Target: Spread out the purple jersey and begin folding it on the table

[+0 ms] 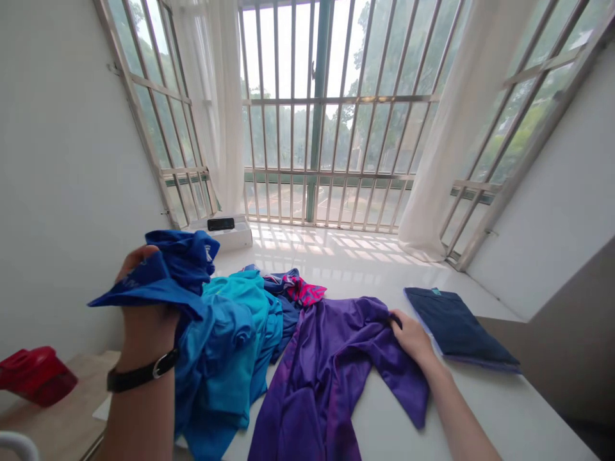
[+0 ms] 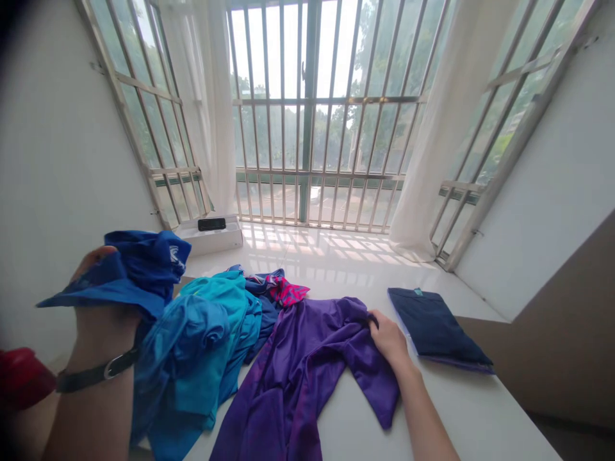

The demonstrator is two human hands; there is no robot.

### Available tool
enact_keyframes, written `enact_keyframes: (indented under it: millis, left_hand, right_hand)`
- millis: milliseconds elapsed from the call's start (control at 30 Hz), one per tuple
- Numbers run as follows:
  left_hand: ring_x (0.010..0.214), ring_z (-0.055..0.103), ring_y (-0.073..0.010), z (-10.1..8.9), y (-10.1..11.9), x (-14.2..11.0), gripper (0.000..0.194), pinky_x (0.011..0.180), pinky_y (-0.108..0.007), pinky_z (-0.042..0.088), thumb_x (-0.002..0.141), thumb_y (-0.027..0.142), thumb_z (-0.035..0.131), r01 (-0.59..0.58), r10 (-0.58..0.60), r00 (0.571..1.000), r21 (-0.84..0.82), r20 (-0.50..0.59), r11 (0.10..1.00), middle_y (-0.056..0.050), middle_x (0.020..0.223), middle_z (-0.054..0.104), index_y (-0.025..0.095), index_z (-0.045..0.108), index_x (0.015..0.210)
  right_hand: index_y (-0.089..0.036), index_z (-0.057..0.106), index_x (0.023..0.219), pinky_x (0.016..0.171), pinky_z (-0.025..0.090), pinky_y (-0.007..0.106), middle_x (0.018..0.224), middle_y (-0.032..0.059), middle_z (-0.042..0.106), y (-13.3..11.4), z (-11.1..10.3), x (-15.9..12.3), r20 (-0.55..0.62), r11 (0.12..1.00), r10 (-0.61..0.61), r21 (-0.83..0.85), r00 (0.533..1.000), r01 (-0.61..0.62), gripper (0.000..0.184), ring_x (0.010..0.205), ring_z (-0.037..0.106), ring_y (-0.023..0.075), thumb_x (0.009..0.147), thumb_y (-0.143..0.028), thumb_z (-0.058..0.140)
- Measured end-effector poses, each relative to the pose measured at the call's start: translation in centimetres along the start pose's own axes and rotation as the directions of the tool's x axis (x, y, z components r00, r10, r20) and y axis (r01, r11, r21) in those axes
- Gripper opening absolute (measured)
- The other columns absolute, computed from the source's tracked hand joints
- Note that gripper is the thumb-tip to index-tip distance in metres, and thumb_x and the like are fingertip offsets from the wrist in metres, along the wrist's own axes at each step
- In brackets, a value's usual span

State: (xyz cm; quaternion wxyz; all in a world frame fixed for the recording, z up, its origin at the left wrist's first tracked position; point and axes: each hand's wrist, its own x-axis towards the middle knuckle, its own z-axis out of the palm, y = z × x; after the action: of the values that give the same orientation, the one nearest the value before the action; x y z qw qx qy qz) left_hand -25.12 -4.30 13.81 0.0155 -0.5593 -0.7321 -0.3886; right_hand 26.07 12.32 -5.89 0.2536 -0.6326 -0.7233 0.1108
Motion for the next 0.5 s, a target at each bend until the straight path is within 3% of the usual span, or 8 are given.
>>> enact_keyframes:
  millis: [33,67,100,167,233,367,500]
  left_hand:
    - [0.097,0.065,-0.0276,1.5,0.2,-0.1,0.047,0.081,-0.042,0.055,0.097,0.057,0.037,0.024,-0.027,0.999,-0.064,-0.042,0.998,-0.001,0.094,0.072,0.025,0.058,0.123]
    - [0.091,0.067,-0.0249,3.2,0.4,-0.3,0.048,0.079,-0.039,0.055,0.098,0.055,0.031,0.008,-0.009,1.0,-0.109,-0.004,0.994,-0.001,0.091,0.071,0.022,0.059,0.12]
    - [0.096,0.066,-0.0231,4.9,0.5,-0.7,0.044,0.085,-0.036,0.053,0.097,0.051,0.036,-0.072,0.087,0.987,-0.113,0.137,0.991,0.0,0.097,0.07,0.019,0.059,0.117]
    - [0.102,0.065,-0.0241,7.9,0.8,-1.7,0.028,0.091,-0.036,0.05,0.092,0.039,0.05,-0.211,0.181,0.904,0.037,0.386,0.977,-0.004,0.104,0.071,0.018,0.064,0.104]
    - [0.105,0.064,-0.0275,10.0,0.9,-2.7,0.023,0.091,-0.04,0.048,0.091,0.031,0.052,-0.279,0.12,0.857,0.255,0.501,0.926,-0.008,0.11,0.069,0.019,0.065,0.105]
    - [0.112,0.061,-0.0287,10.7,2.0,-3.6,0.029,0.093,-0.041,0.045,0.095,0.03,0.05,-0.332,0.084,0.85,0.405,0.521,0.852,-0.01,0.118,0.066,0.022,0.062,0.12]
    - [0.115,0.058,-0.0291,10.0,4.6,-2.9,0.032,0.101,-0.042,0.04,0.095,0.031,0.054,-0.371,0.197,0.883,0.379,0.426,0.848,-0.012,0.125,0.062,0.02,0.061,0.124]
  right_hand:
    - [-0.023,0.07,0.108,0.076,0.05,0.035,0.097,0.0098,0.076,-0.1,-0.3,-0.1,-0.012,0.999,0.025,-0.027,1.0,-0.026,0.035,0.089,0.07,0.0277,0.09,-0.034,0.042]
    - [-0.023,0.069,0.11,0.075,0.05,0.035,0.098,0.0106,0.076,-0.1,-0.6,-0.1,-0.036,0.997,0.053,-0.045,0.998,-0.055,0.037,0.089,0.07,0.0282,0.091,-0.035,0.041]
    - [-0.023,0.069,0.112,0.074,0.05,0.035,0.1,0.0113,0.075,-0.1,-0.9,-0.2,-0.069,0.995,0.08,-0.054,0.994,-0.084,0.038,0.09,0.07,0.0287,0.091,-0.036,0.041]
    - [-0.022,0.068,0.116,0.073,0.05,0.036,0.106,0.012,0.074,0.0,-1.5,-0.4,-0.155,0.989,0.127,-0.049,0.98,-0.136,0.04,0.093,0.069,0.0295,0.091,-0.037,0.04]
    - [-0.022,0.067,0.118,0.073,0.05,0.036,0.11,0.012,0.073,0.2,-2.0,-0.5,-0.221,0.987,0.144,-0.032,0.965,-0.155,0.04,0.095,0.069,0.0299,0.09,-0.035,0.041]
    - [-0.021,0.066,0.12,0.075,0.051,0.036,0.112,0.0111,0.073,0.8,-2.2,-0.5,-0.154,0.986,0.14,-0.065,0.978,-0.152,0.042,0.097,0.069,0.0292,0.087,-0.028,0.042]
    - [-0.017,0.065,0.123,0.083,0.051,0.036,0.116,0.0134,0.07,0.5,-2.0,-0.4,-0.075,0.986,0.105,-0.12,0.992,-0.114,0.046,0.101,0.068,0.0286,0.082,-0.024,0.045]
